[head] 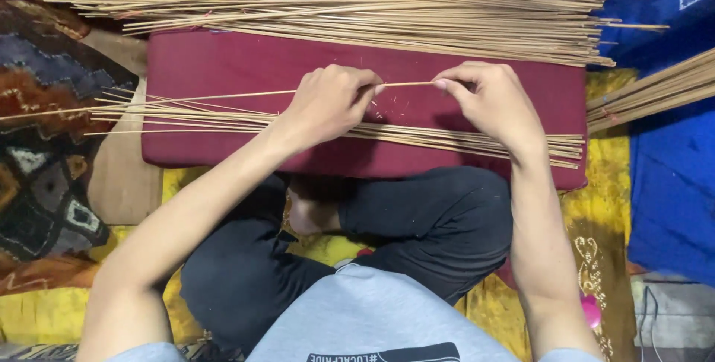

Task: The person groups and ties thin wooden sticks into bundles using thread.

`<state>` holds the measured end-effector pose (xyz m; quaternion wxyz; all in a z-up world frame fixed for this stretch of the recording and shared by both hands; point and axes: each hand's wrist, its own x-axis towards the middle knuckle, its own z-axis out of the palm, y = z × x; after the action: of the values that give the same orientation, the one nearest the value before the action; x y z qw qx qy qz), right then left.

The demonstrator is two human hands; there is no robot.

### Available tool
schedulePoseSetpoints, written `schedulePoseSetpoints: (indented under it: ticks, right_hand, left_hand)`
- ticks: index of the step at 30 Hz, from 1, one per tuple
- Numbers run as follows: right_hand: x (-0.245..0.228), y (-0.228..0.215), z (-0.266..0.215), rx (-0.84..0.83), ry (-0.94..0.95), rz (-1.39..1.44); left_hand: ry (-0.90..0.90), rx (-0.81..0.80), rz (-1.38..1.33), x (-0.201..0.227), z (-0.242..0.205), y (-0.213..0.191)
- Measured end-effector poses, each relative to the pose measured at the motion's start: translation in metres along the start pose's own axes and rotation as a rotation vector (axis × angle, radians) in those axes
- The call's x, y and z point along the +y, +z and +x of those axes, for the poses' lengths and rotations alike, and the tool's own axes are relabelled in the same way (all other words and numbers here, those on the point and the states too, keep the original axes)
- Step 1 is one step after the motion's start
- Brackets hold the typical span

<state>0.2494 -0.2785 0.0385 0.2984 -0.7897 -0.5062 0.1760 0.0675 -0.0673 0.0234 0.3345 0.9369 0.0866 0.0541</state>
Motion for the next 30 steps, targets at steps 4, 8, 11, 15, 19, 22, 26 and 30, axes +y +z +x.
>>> schedulePoseSetpoints:
  ticks: [4, 8, 11, 15, 19, 22, 26, 30]
  right_hand:
    - [-0.023, 0.012, 0.007, -0.027, -0.119, 0.038]
    - [-0.014, 0.009, 0.006, -0.038, -0.067, 0.092]
    - [-0.018, 0.013, 0.006, -0.041, -0.051, 0.097]
    - [-0.004, 0.006, 0.003, -0.011, 0.021, 0.193]
    - [-0.002, 0.008, 0.001, 0.006, 0.010, 0.198]
    - [-0.006, 0.008, 0.001, 0.026, -0.013, 0.191]
    - [-0.006, 0.009, 0.001, 0.040, -0.062, 0.161]
    - [-0.007, 0.013, 0.001, 0.052, -0.090, 0.151]
  left_hand:
    - [0.075, 0.007, -0.049, 0.018, 0.002, 0.001]
    - [0.093, 0.038, -0.006, 0.007, 0.003, 0.004]
    - [0.113, 0.025, 0.002, 0.012, 0.003, 0.005]
    - [0.113, 0.040, -0.037, 0.006, 0.002, 0.000]
    - [0.010, -0.008, -0.160, 0.003, -0.002, -0.005]
    - [-0.067, -0.009, -0.240, 0.005, -0.002, -0.005]
    - [-0.198, -0.047, -0.416, 0.008, -0.001, -0.006]
    - [-0.286, -0.073, -0.472, 0.006, 0.002, -0.005]
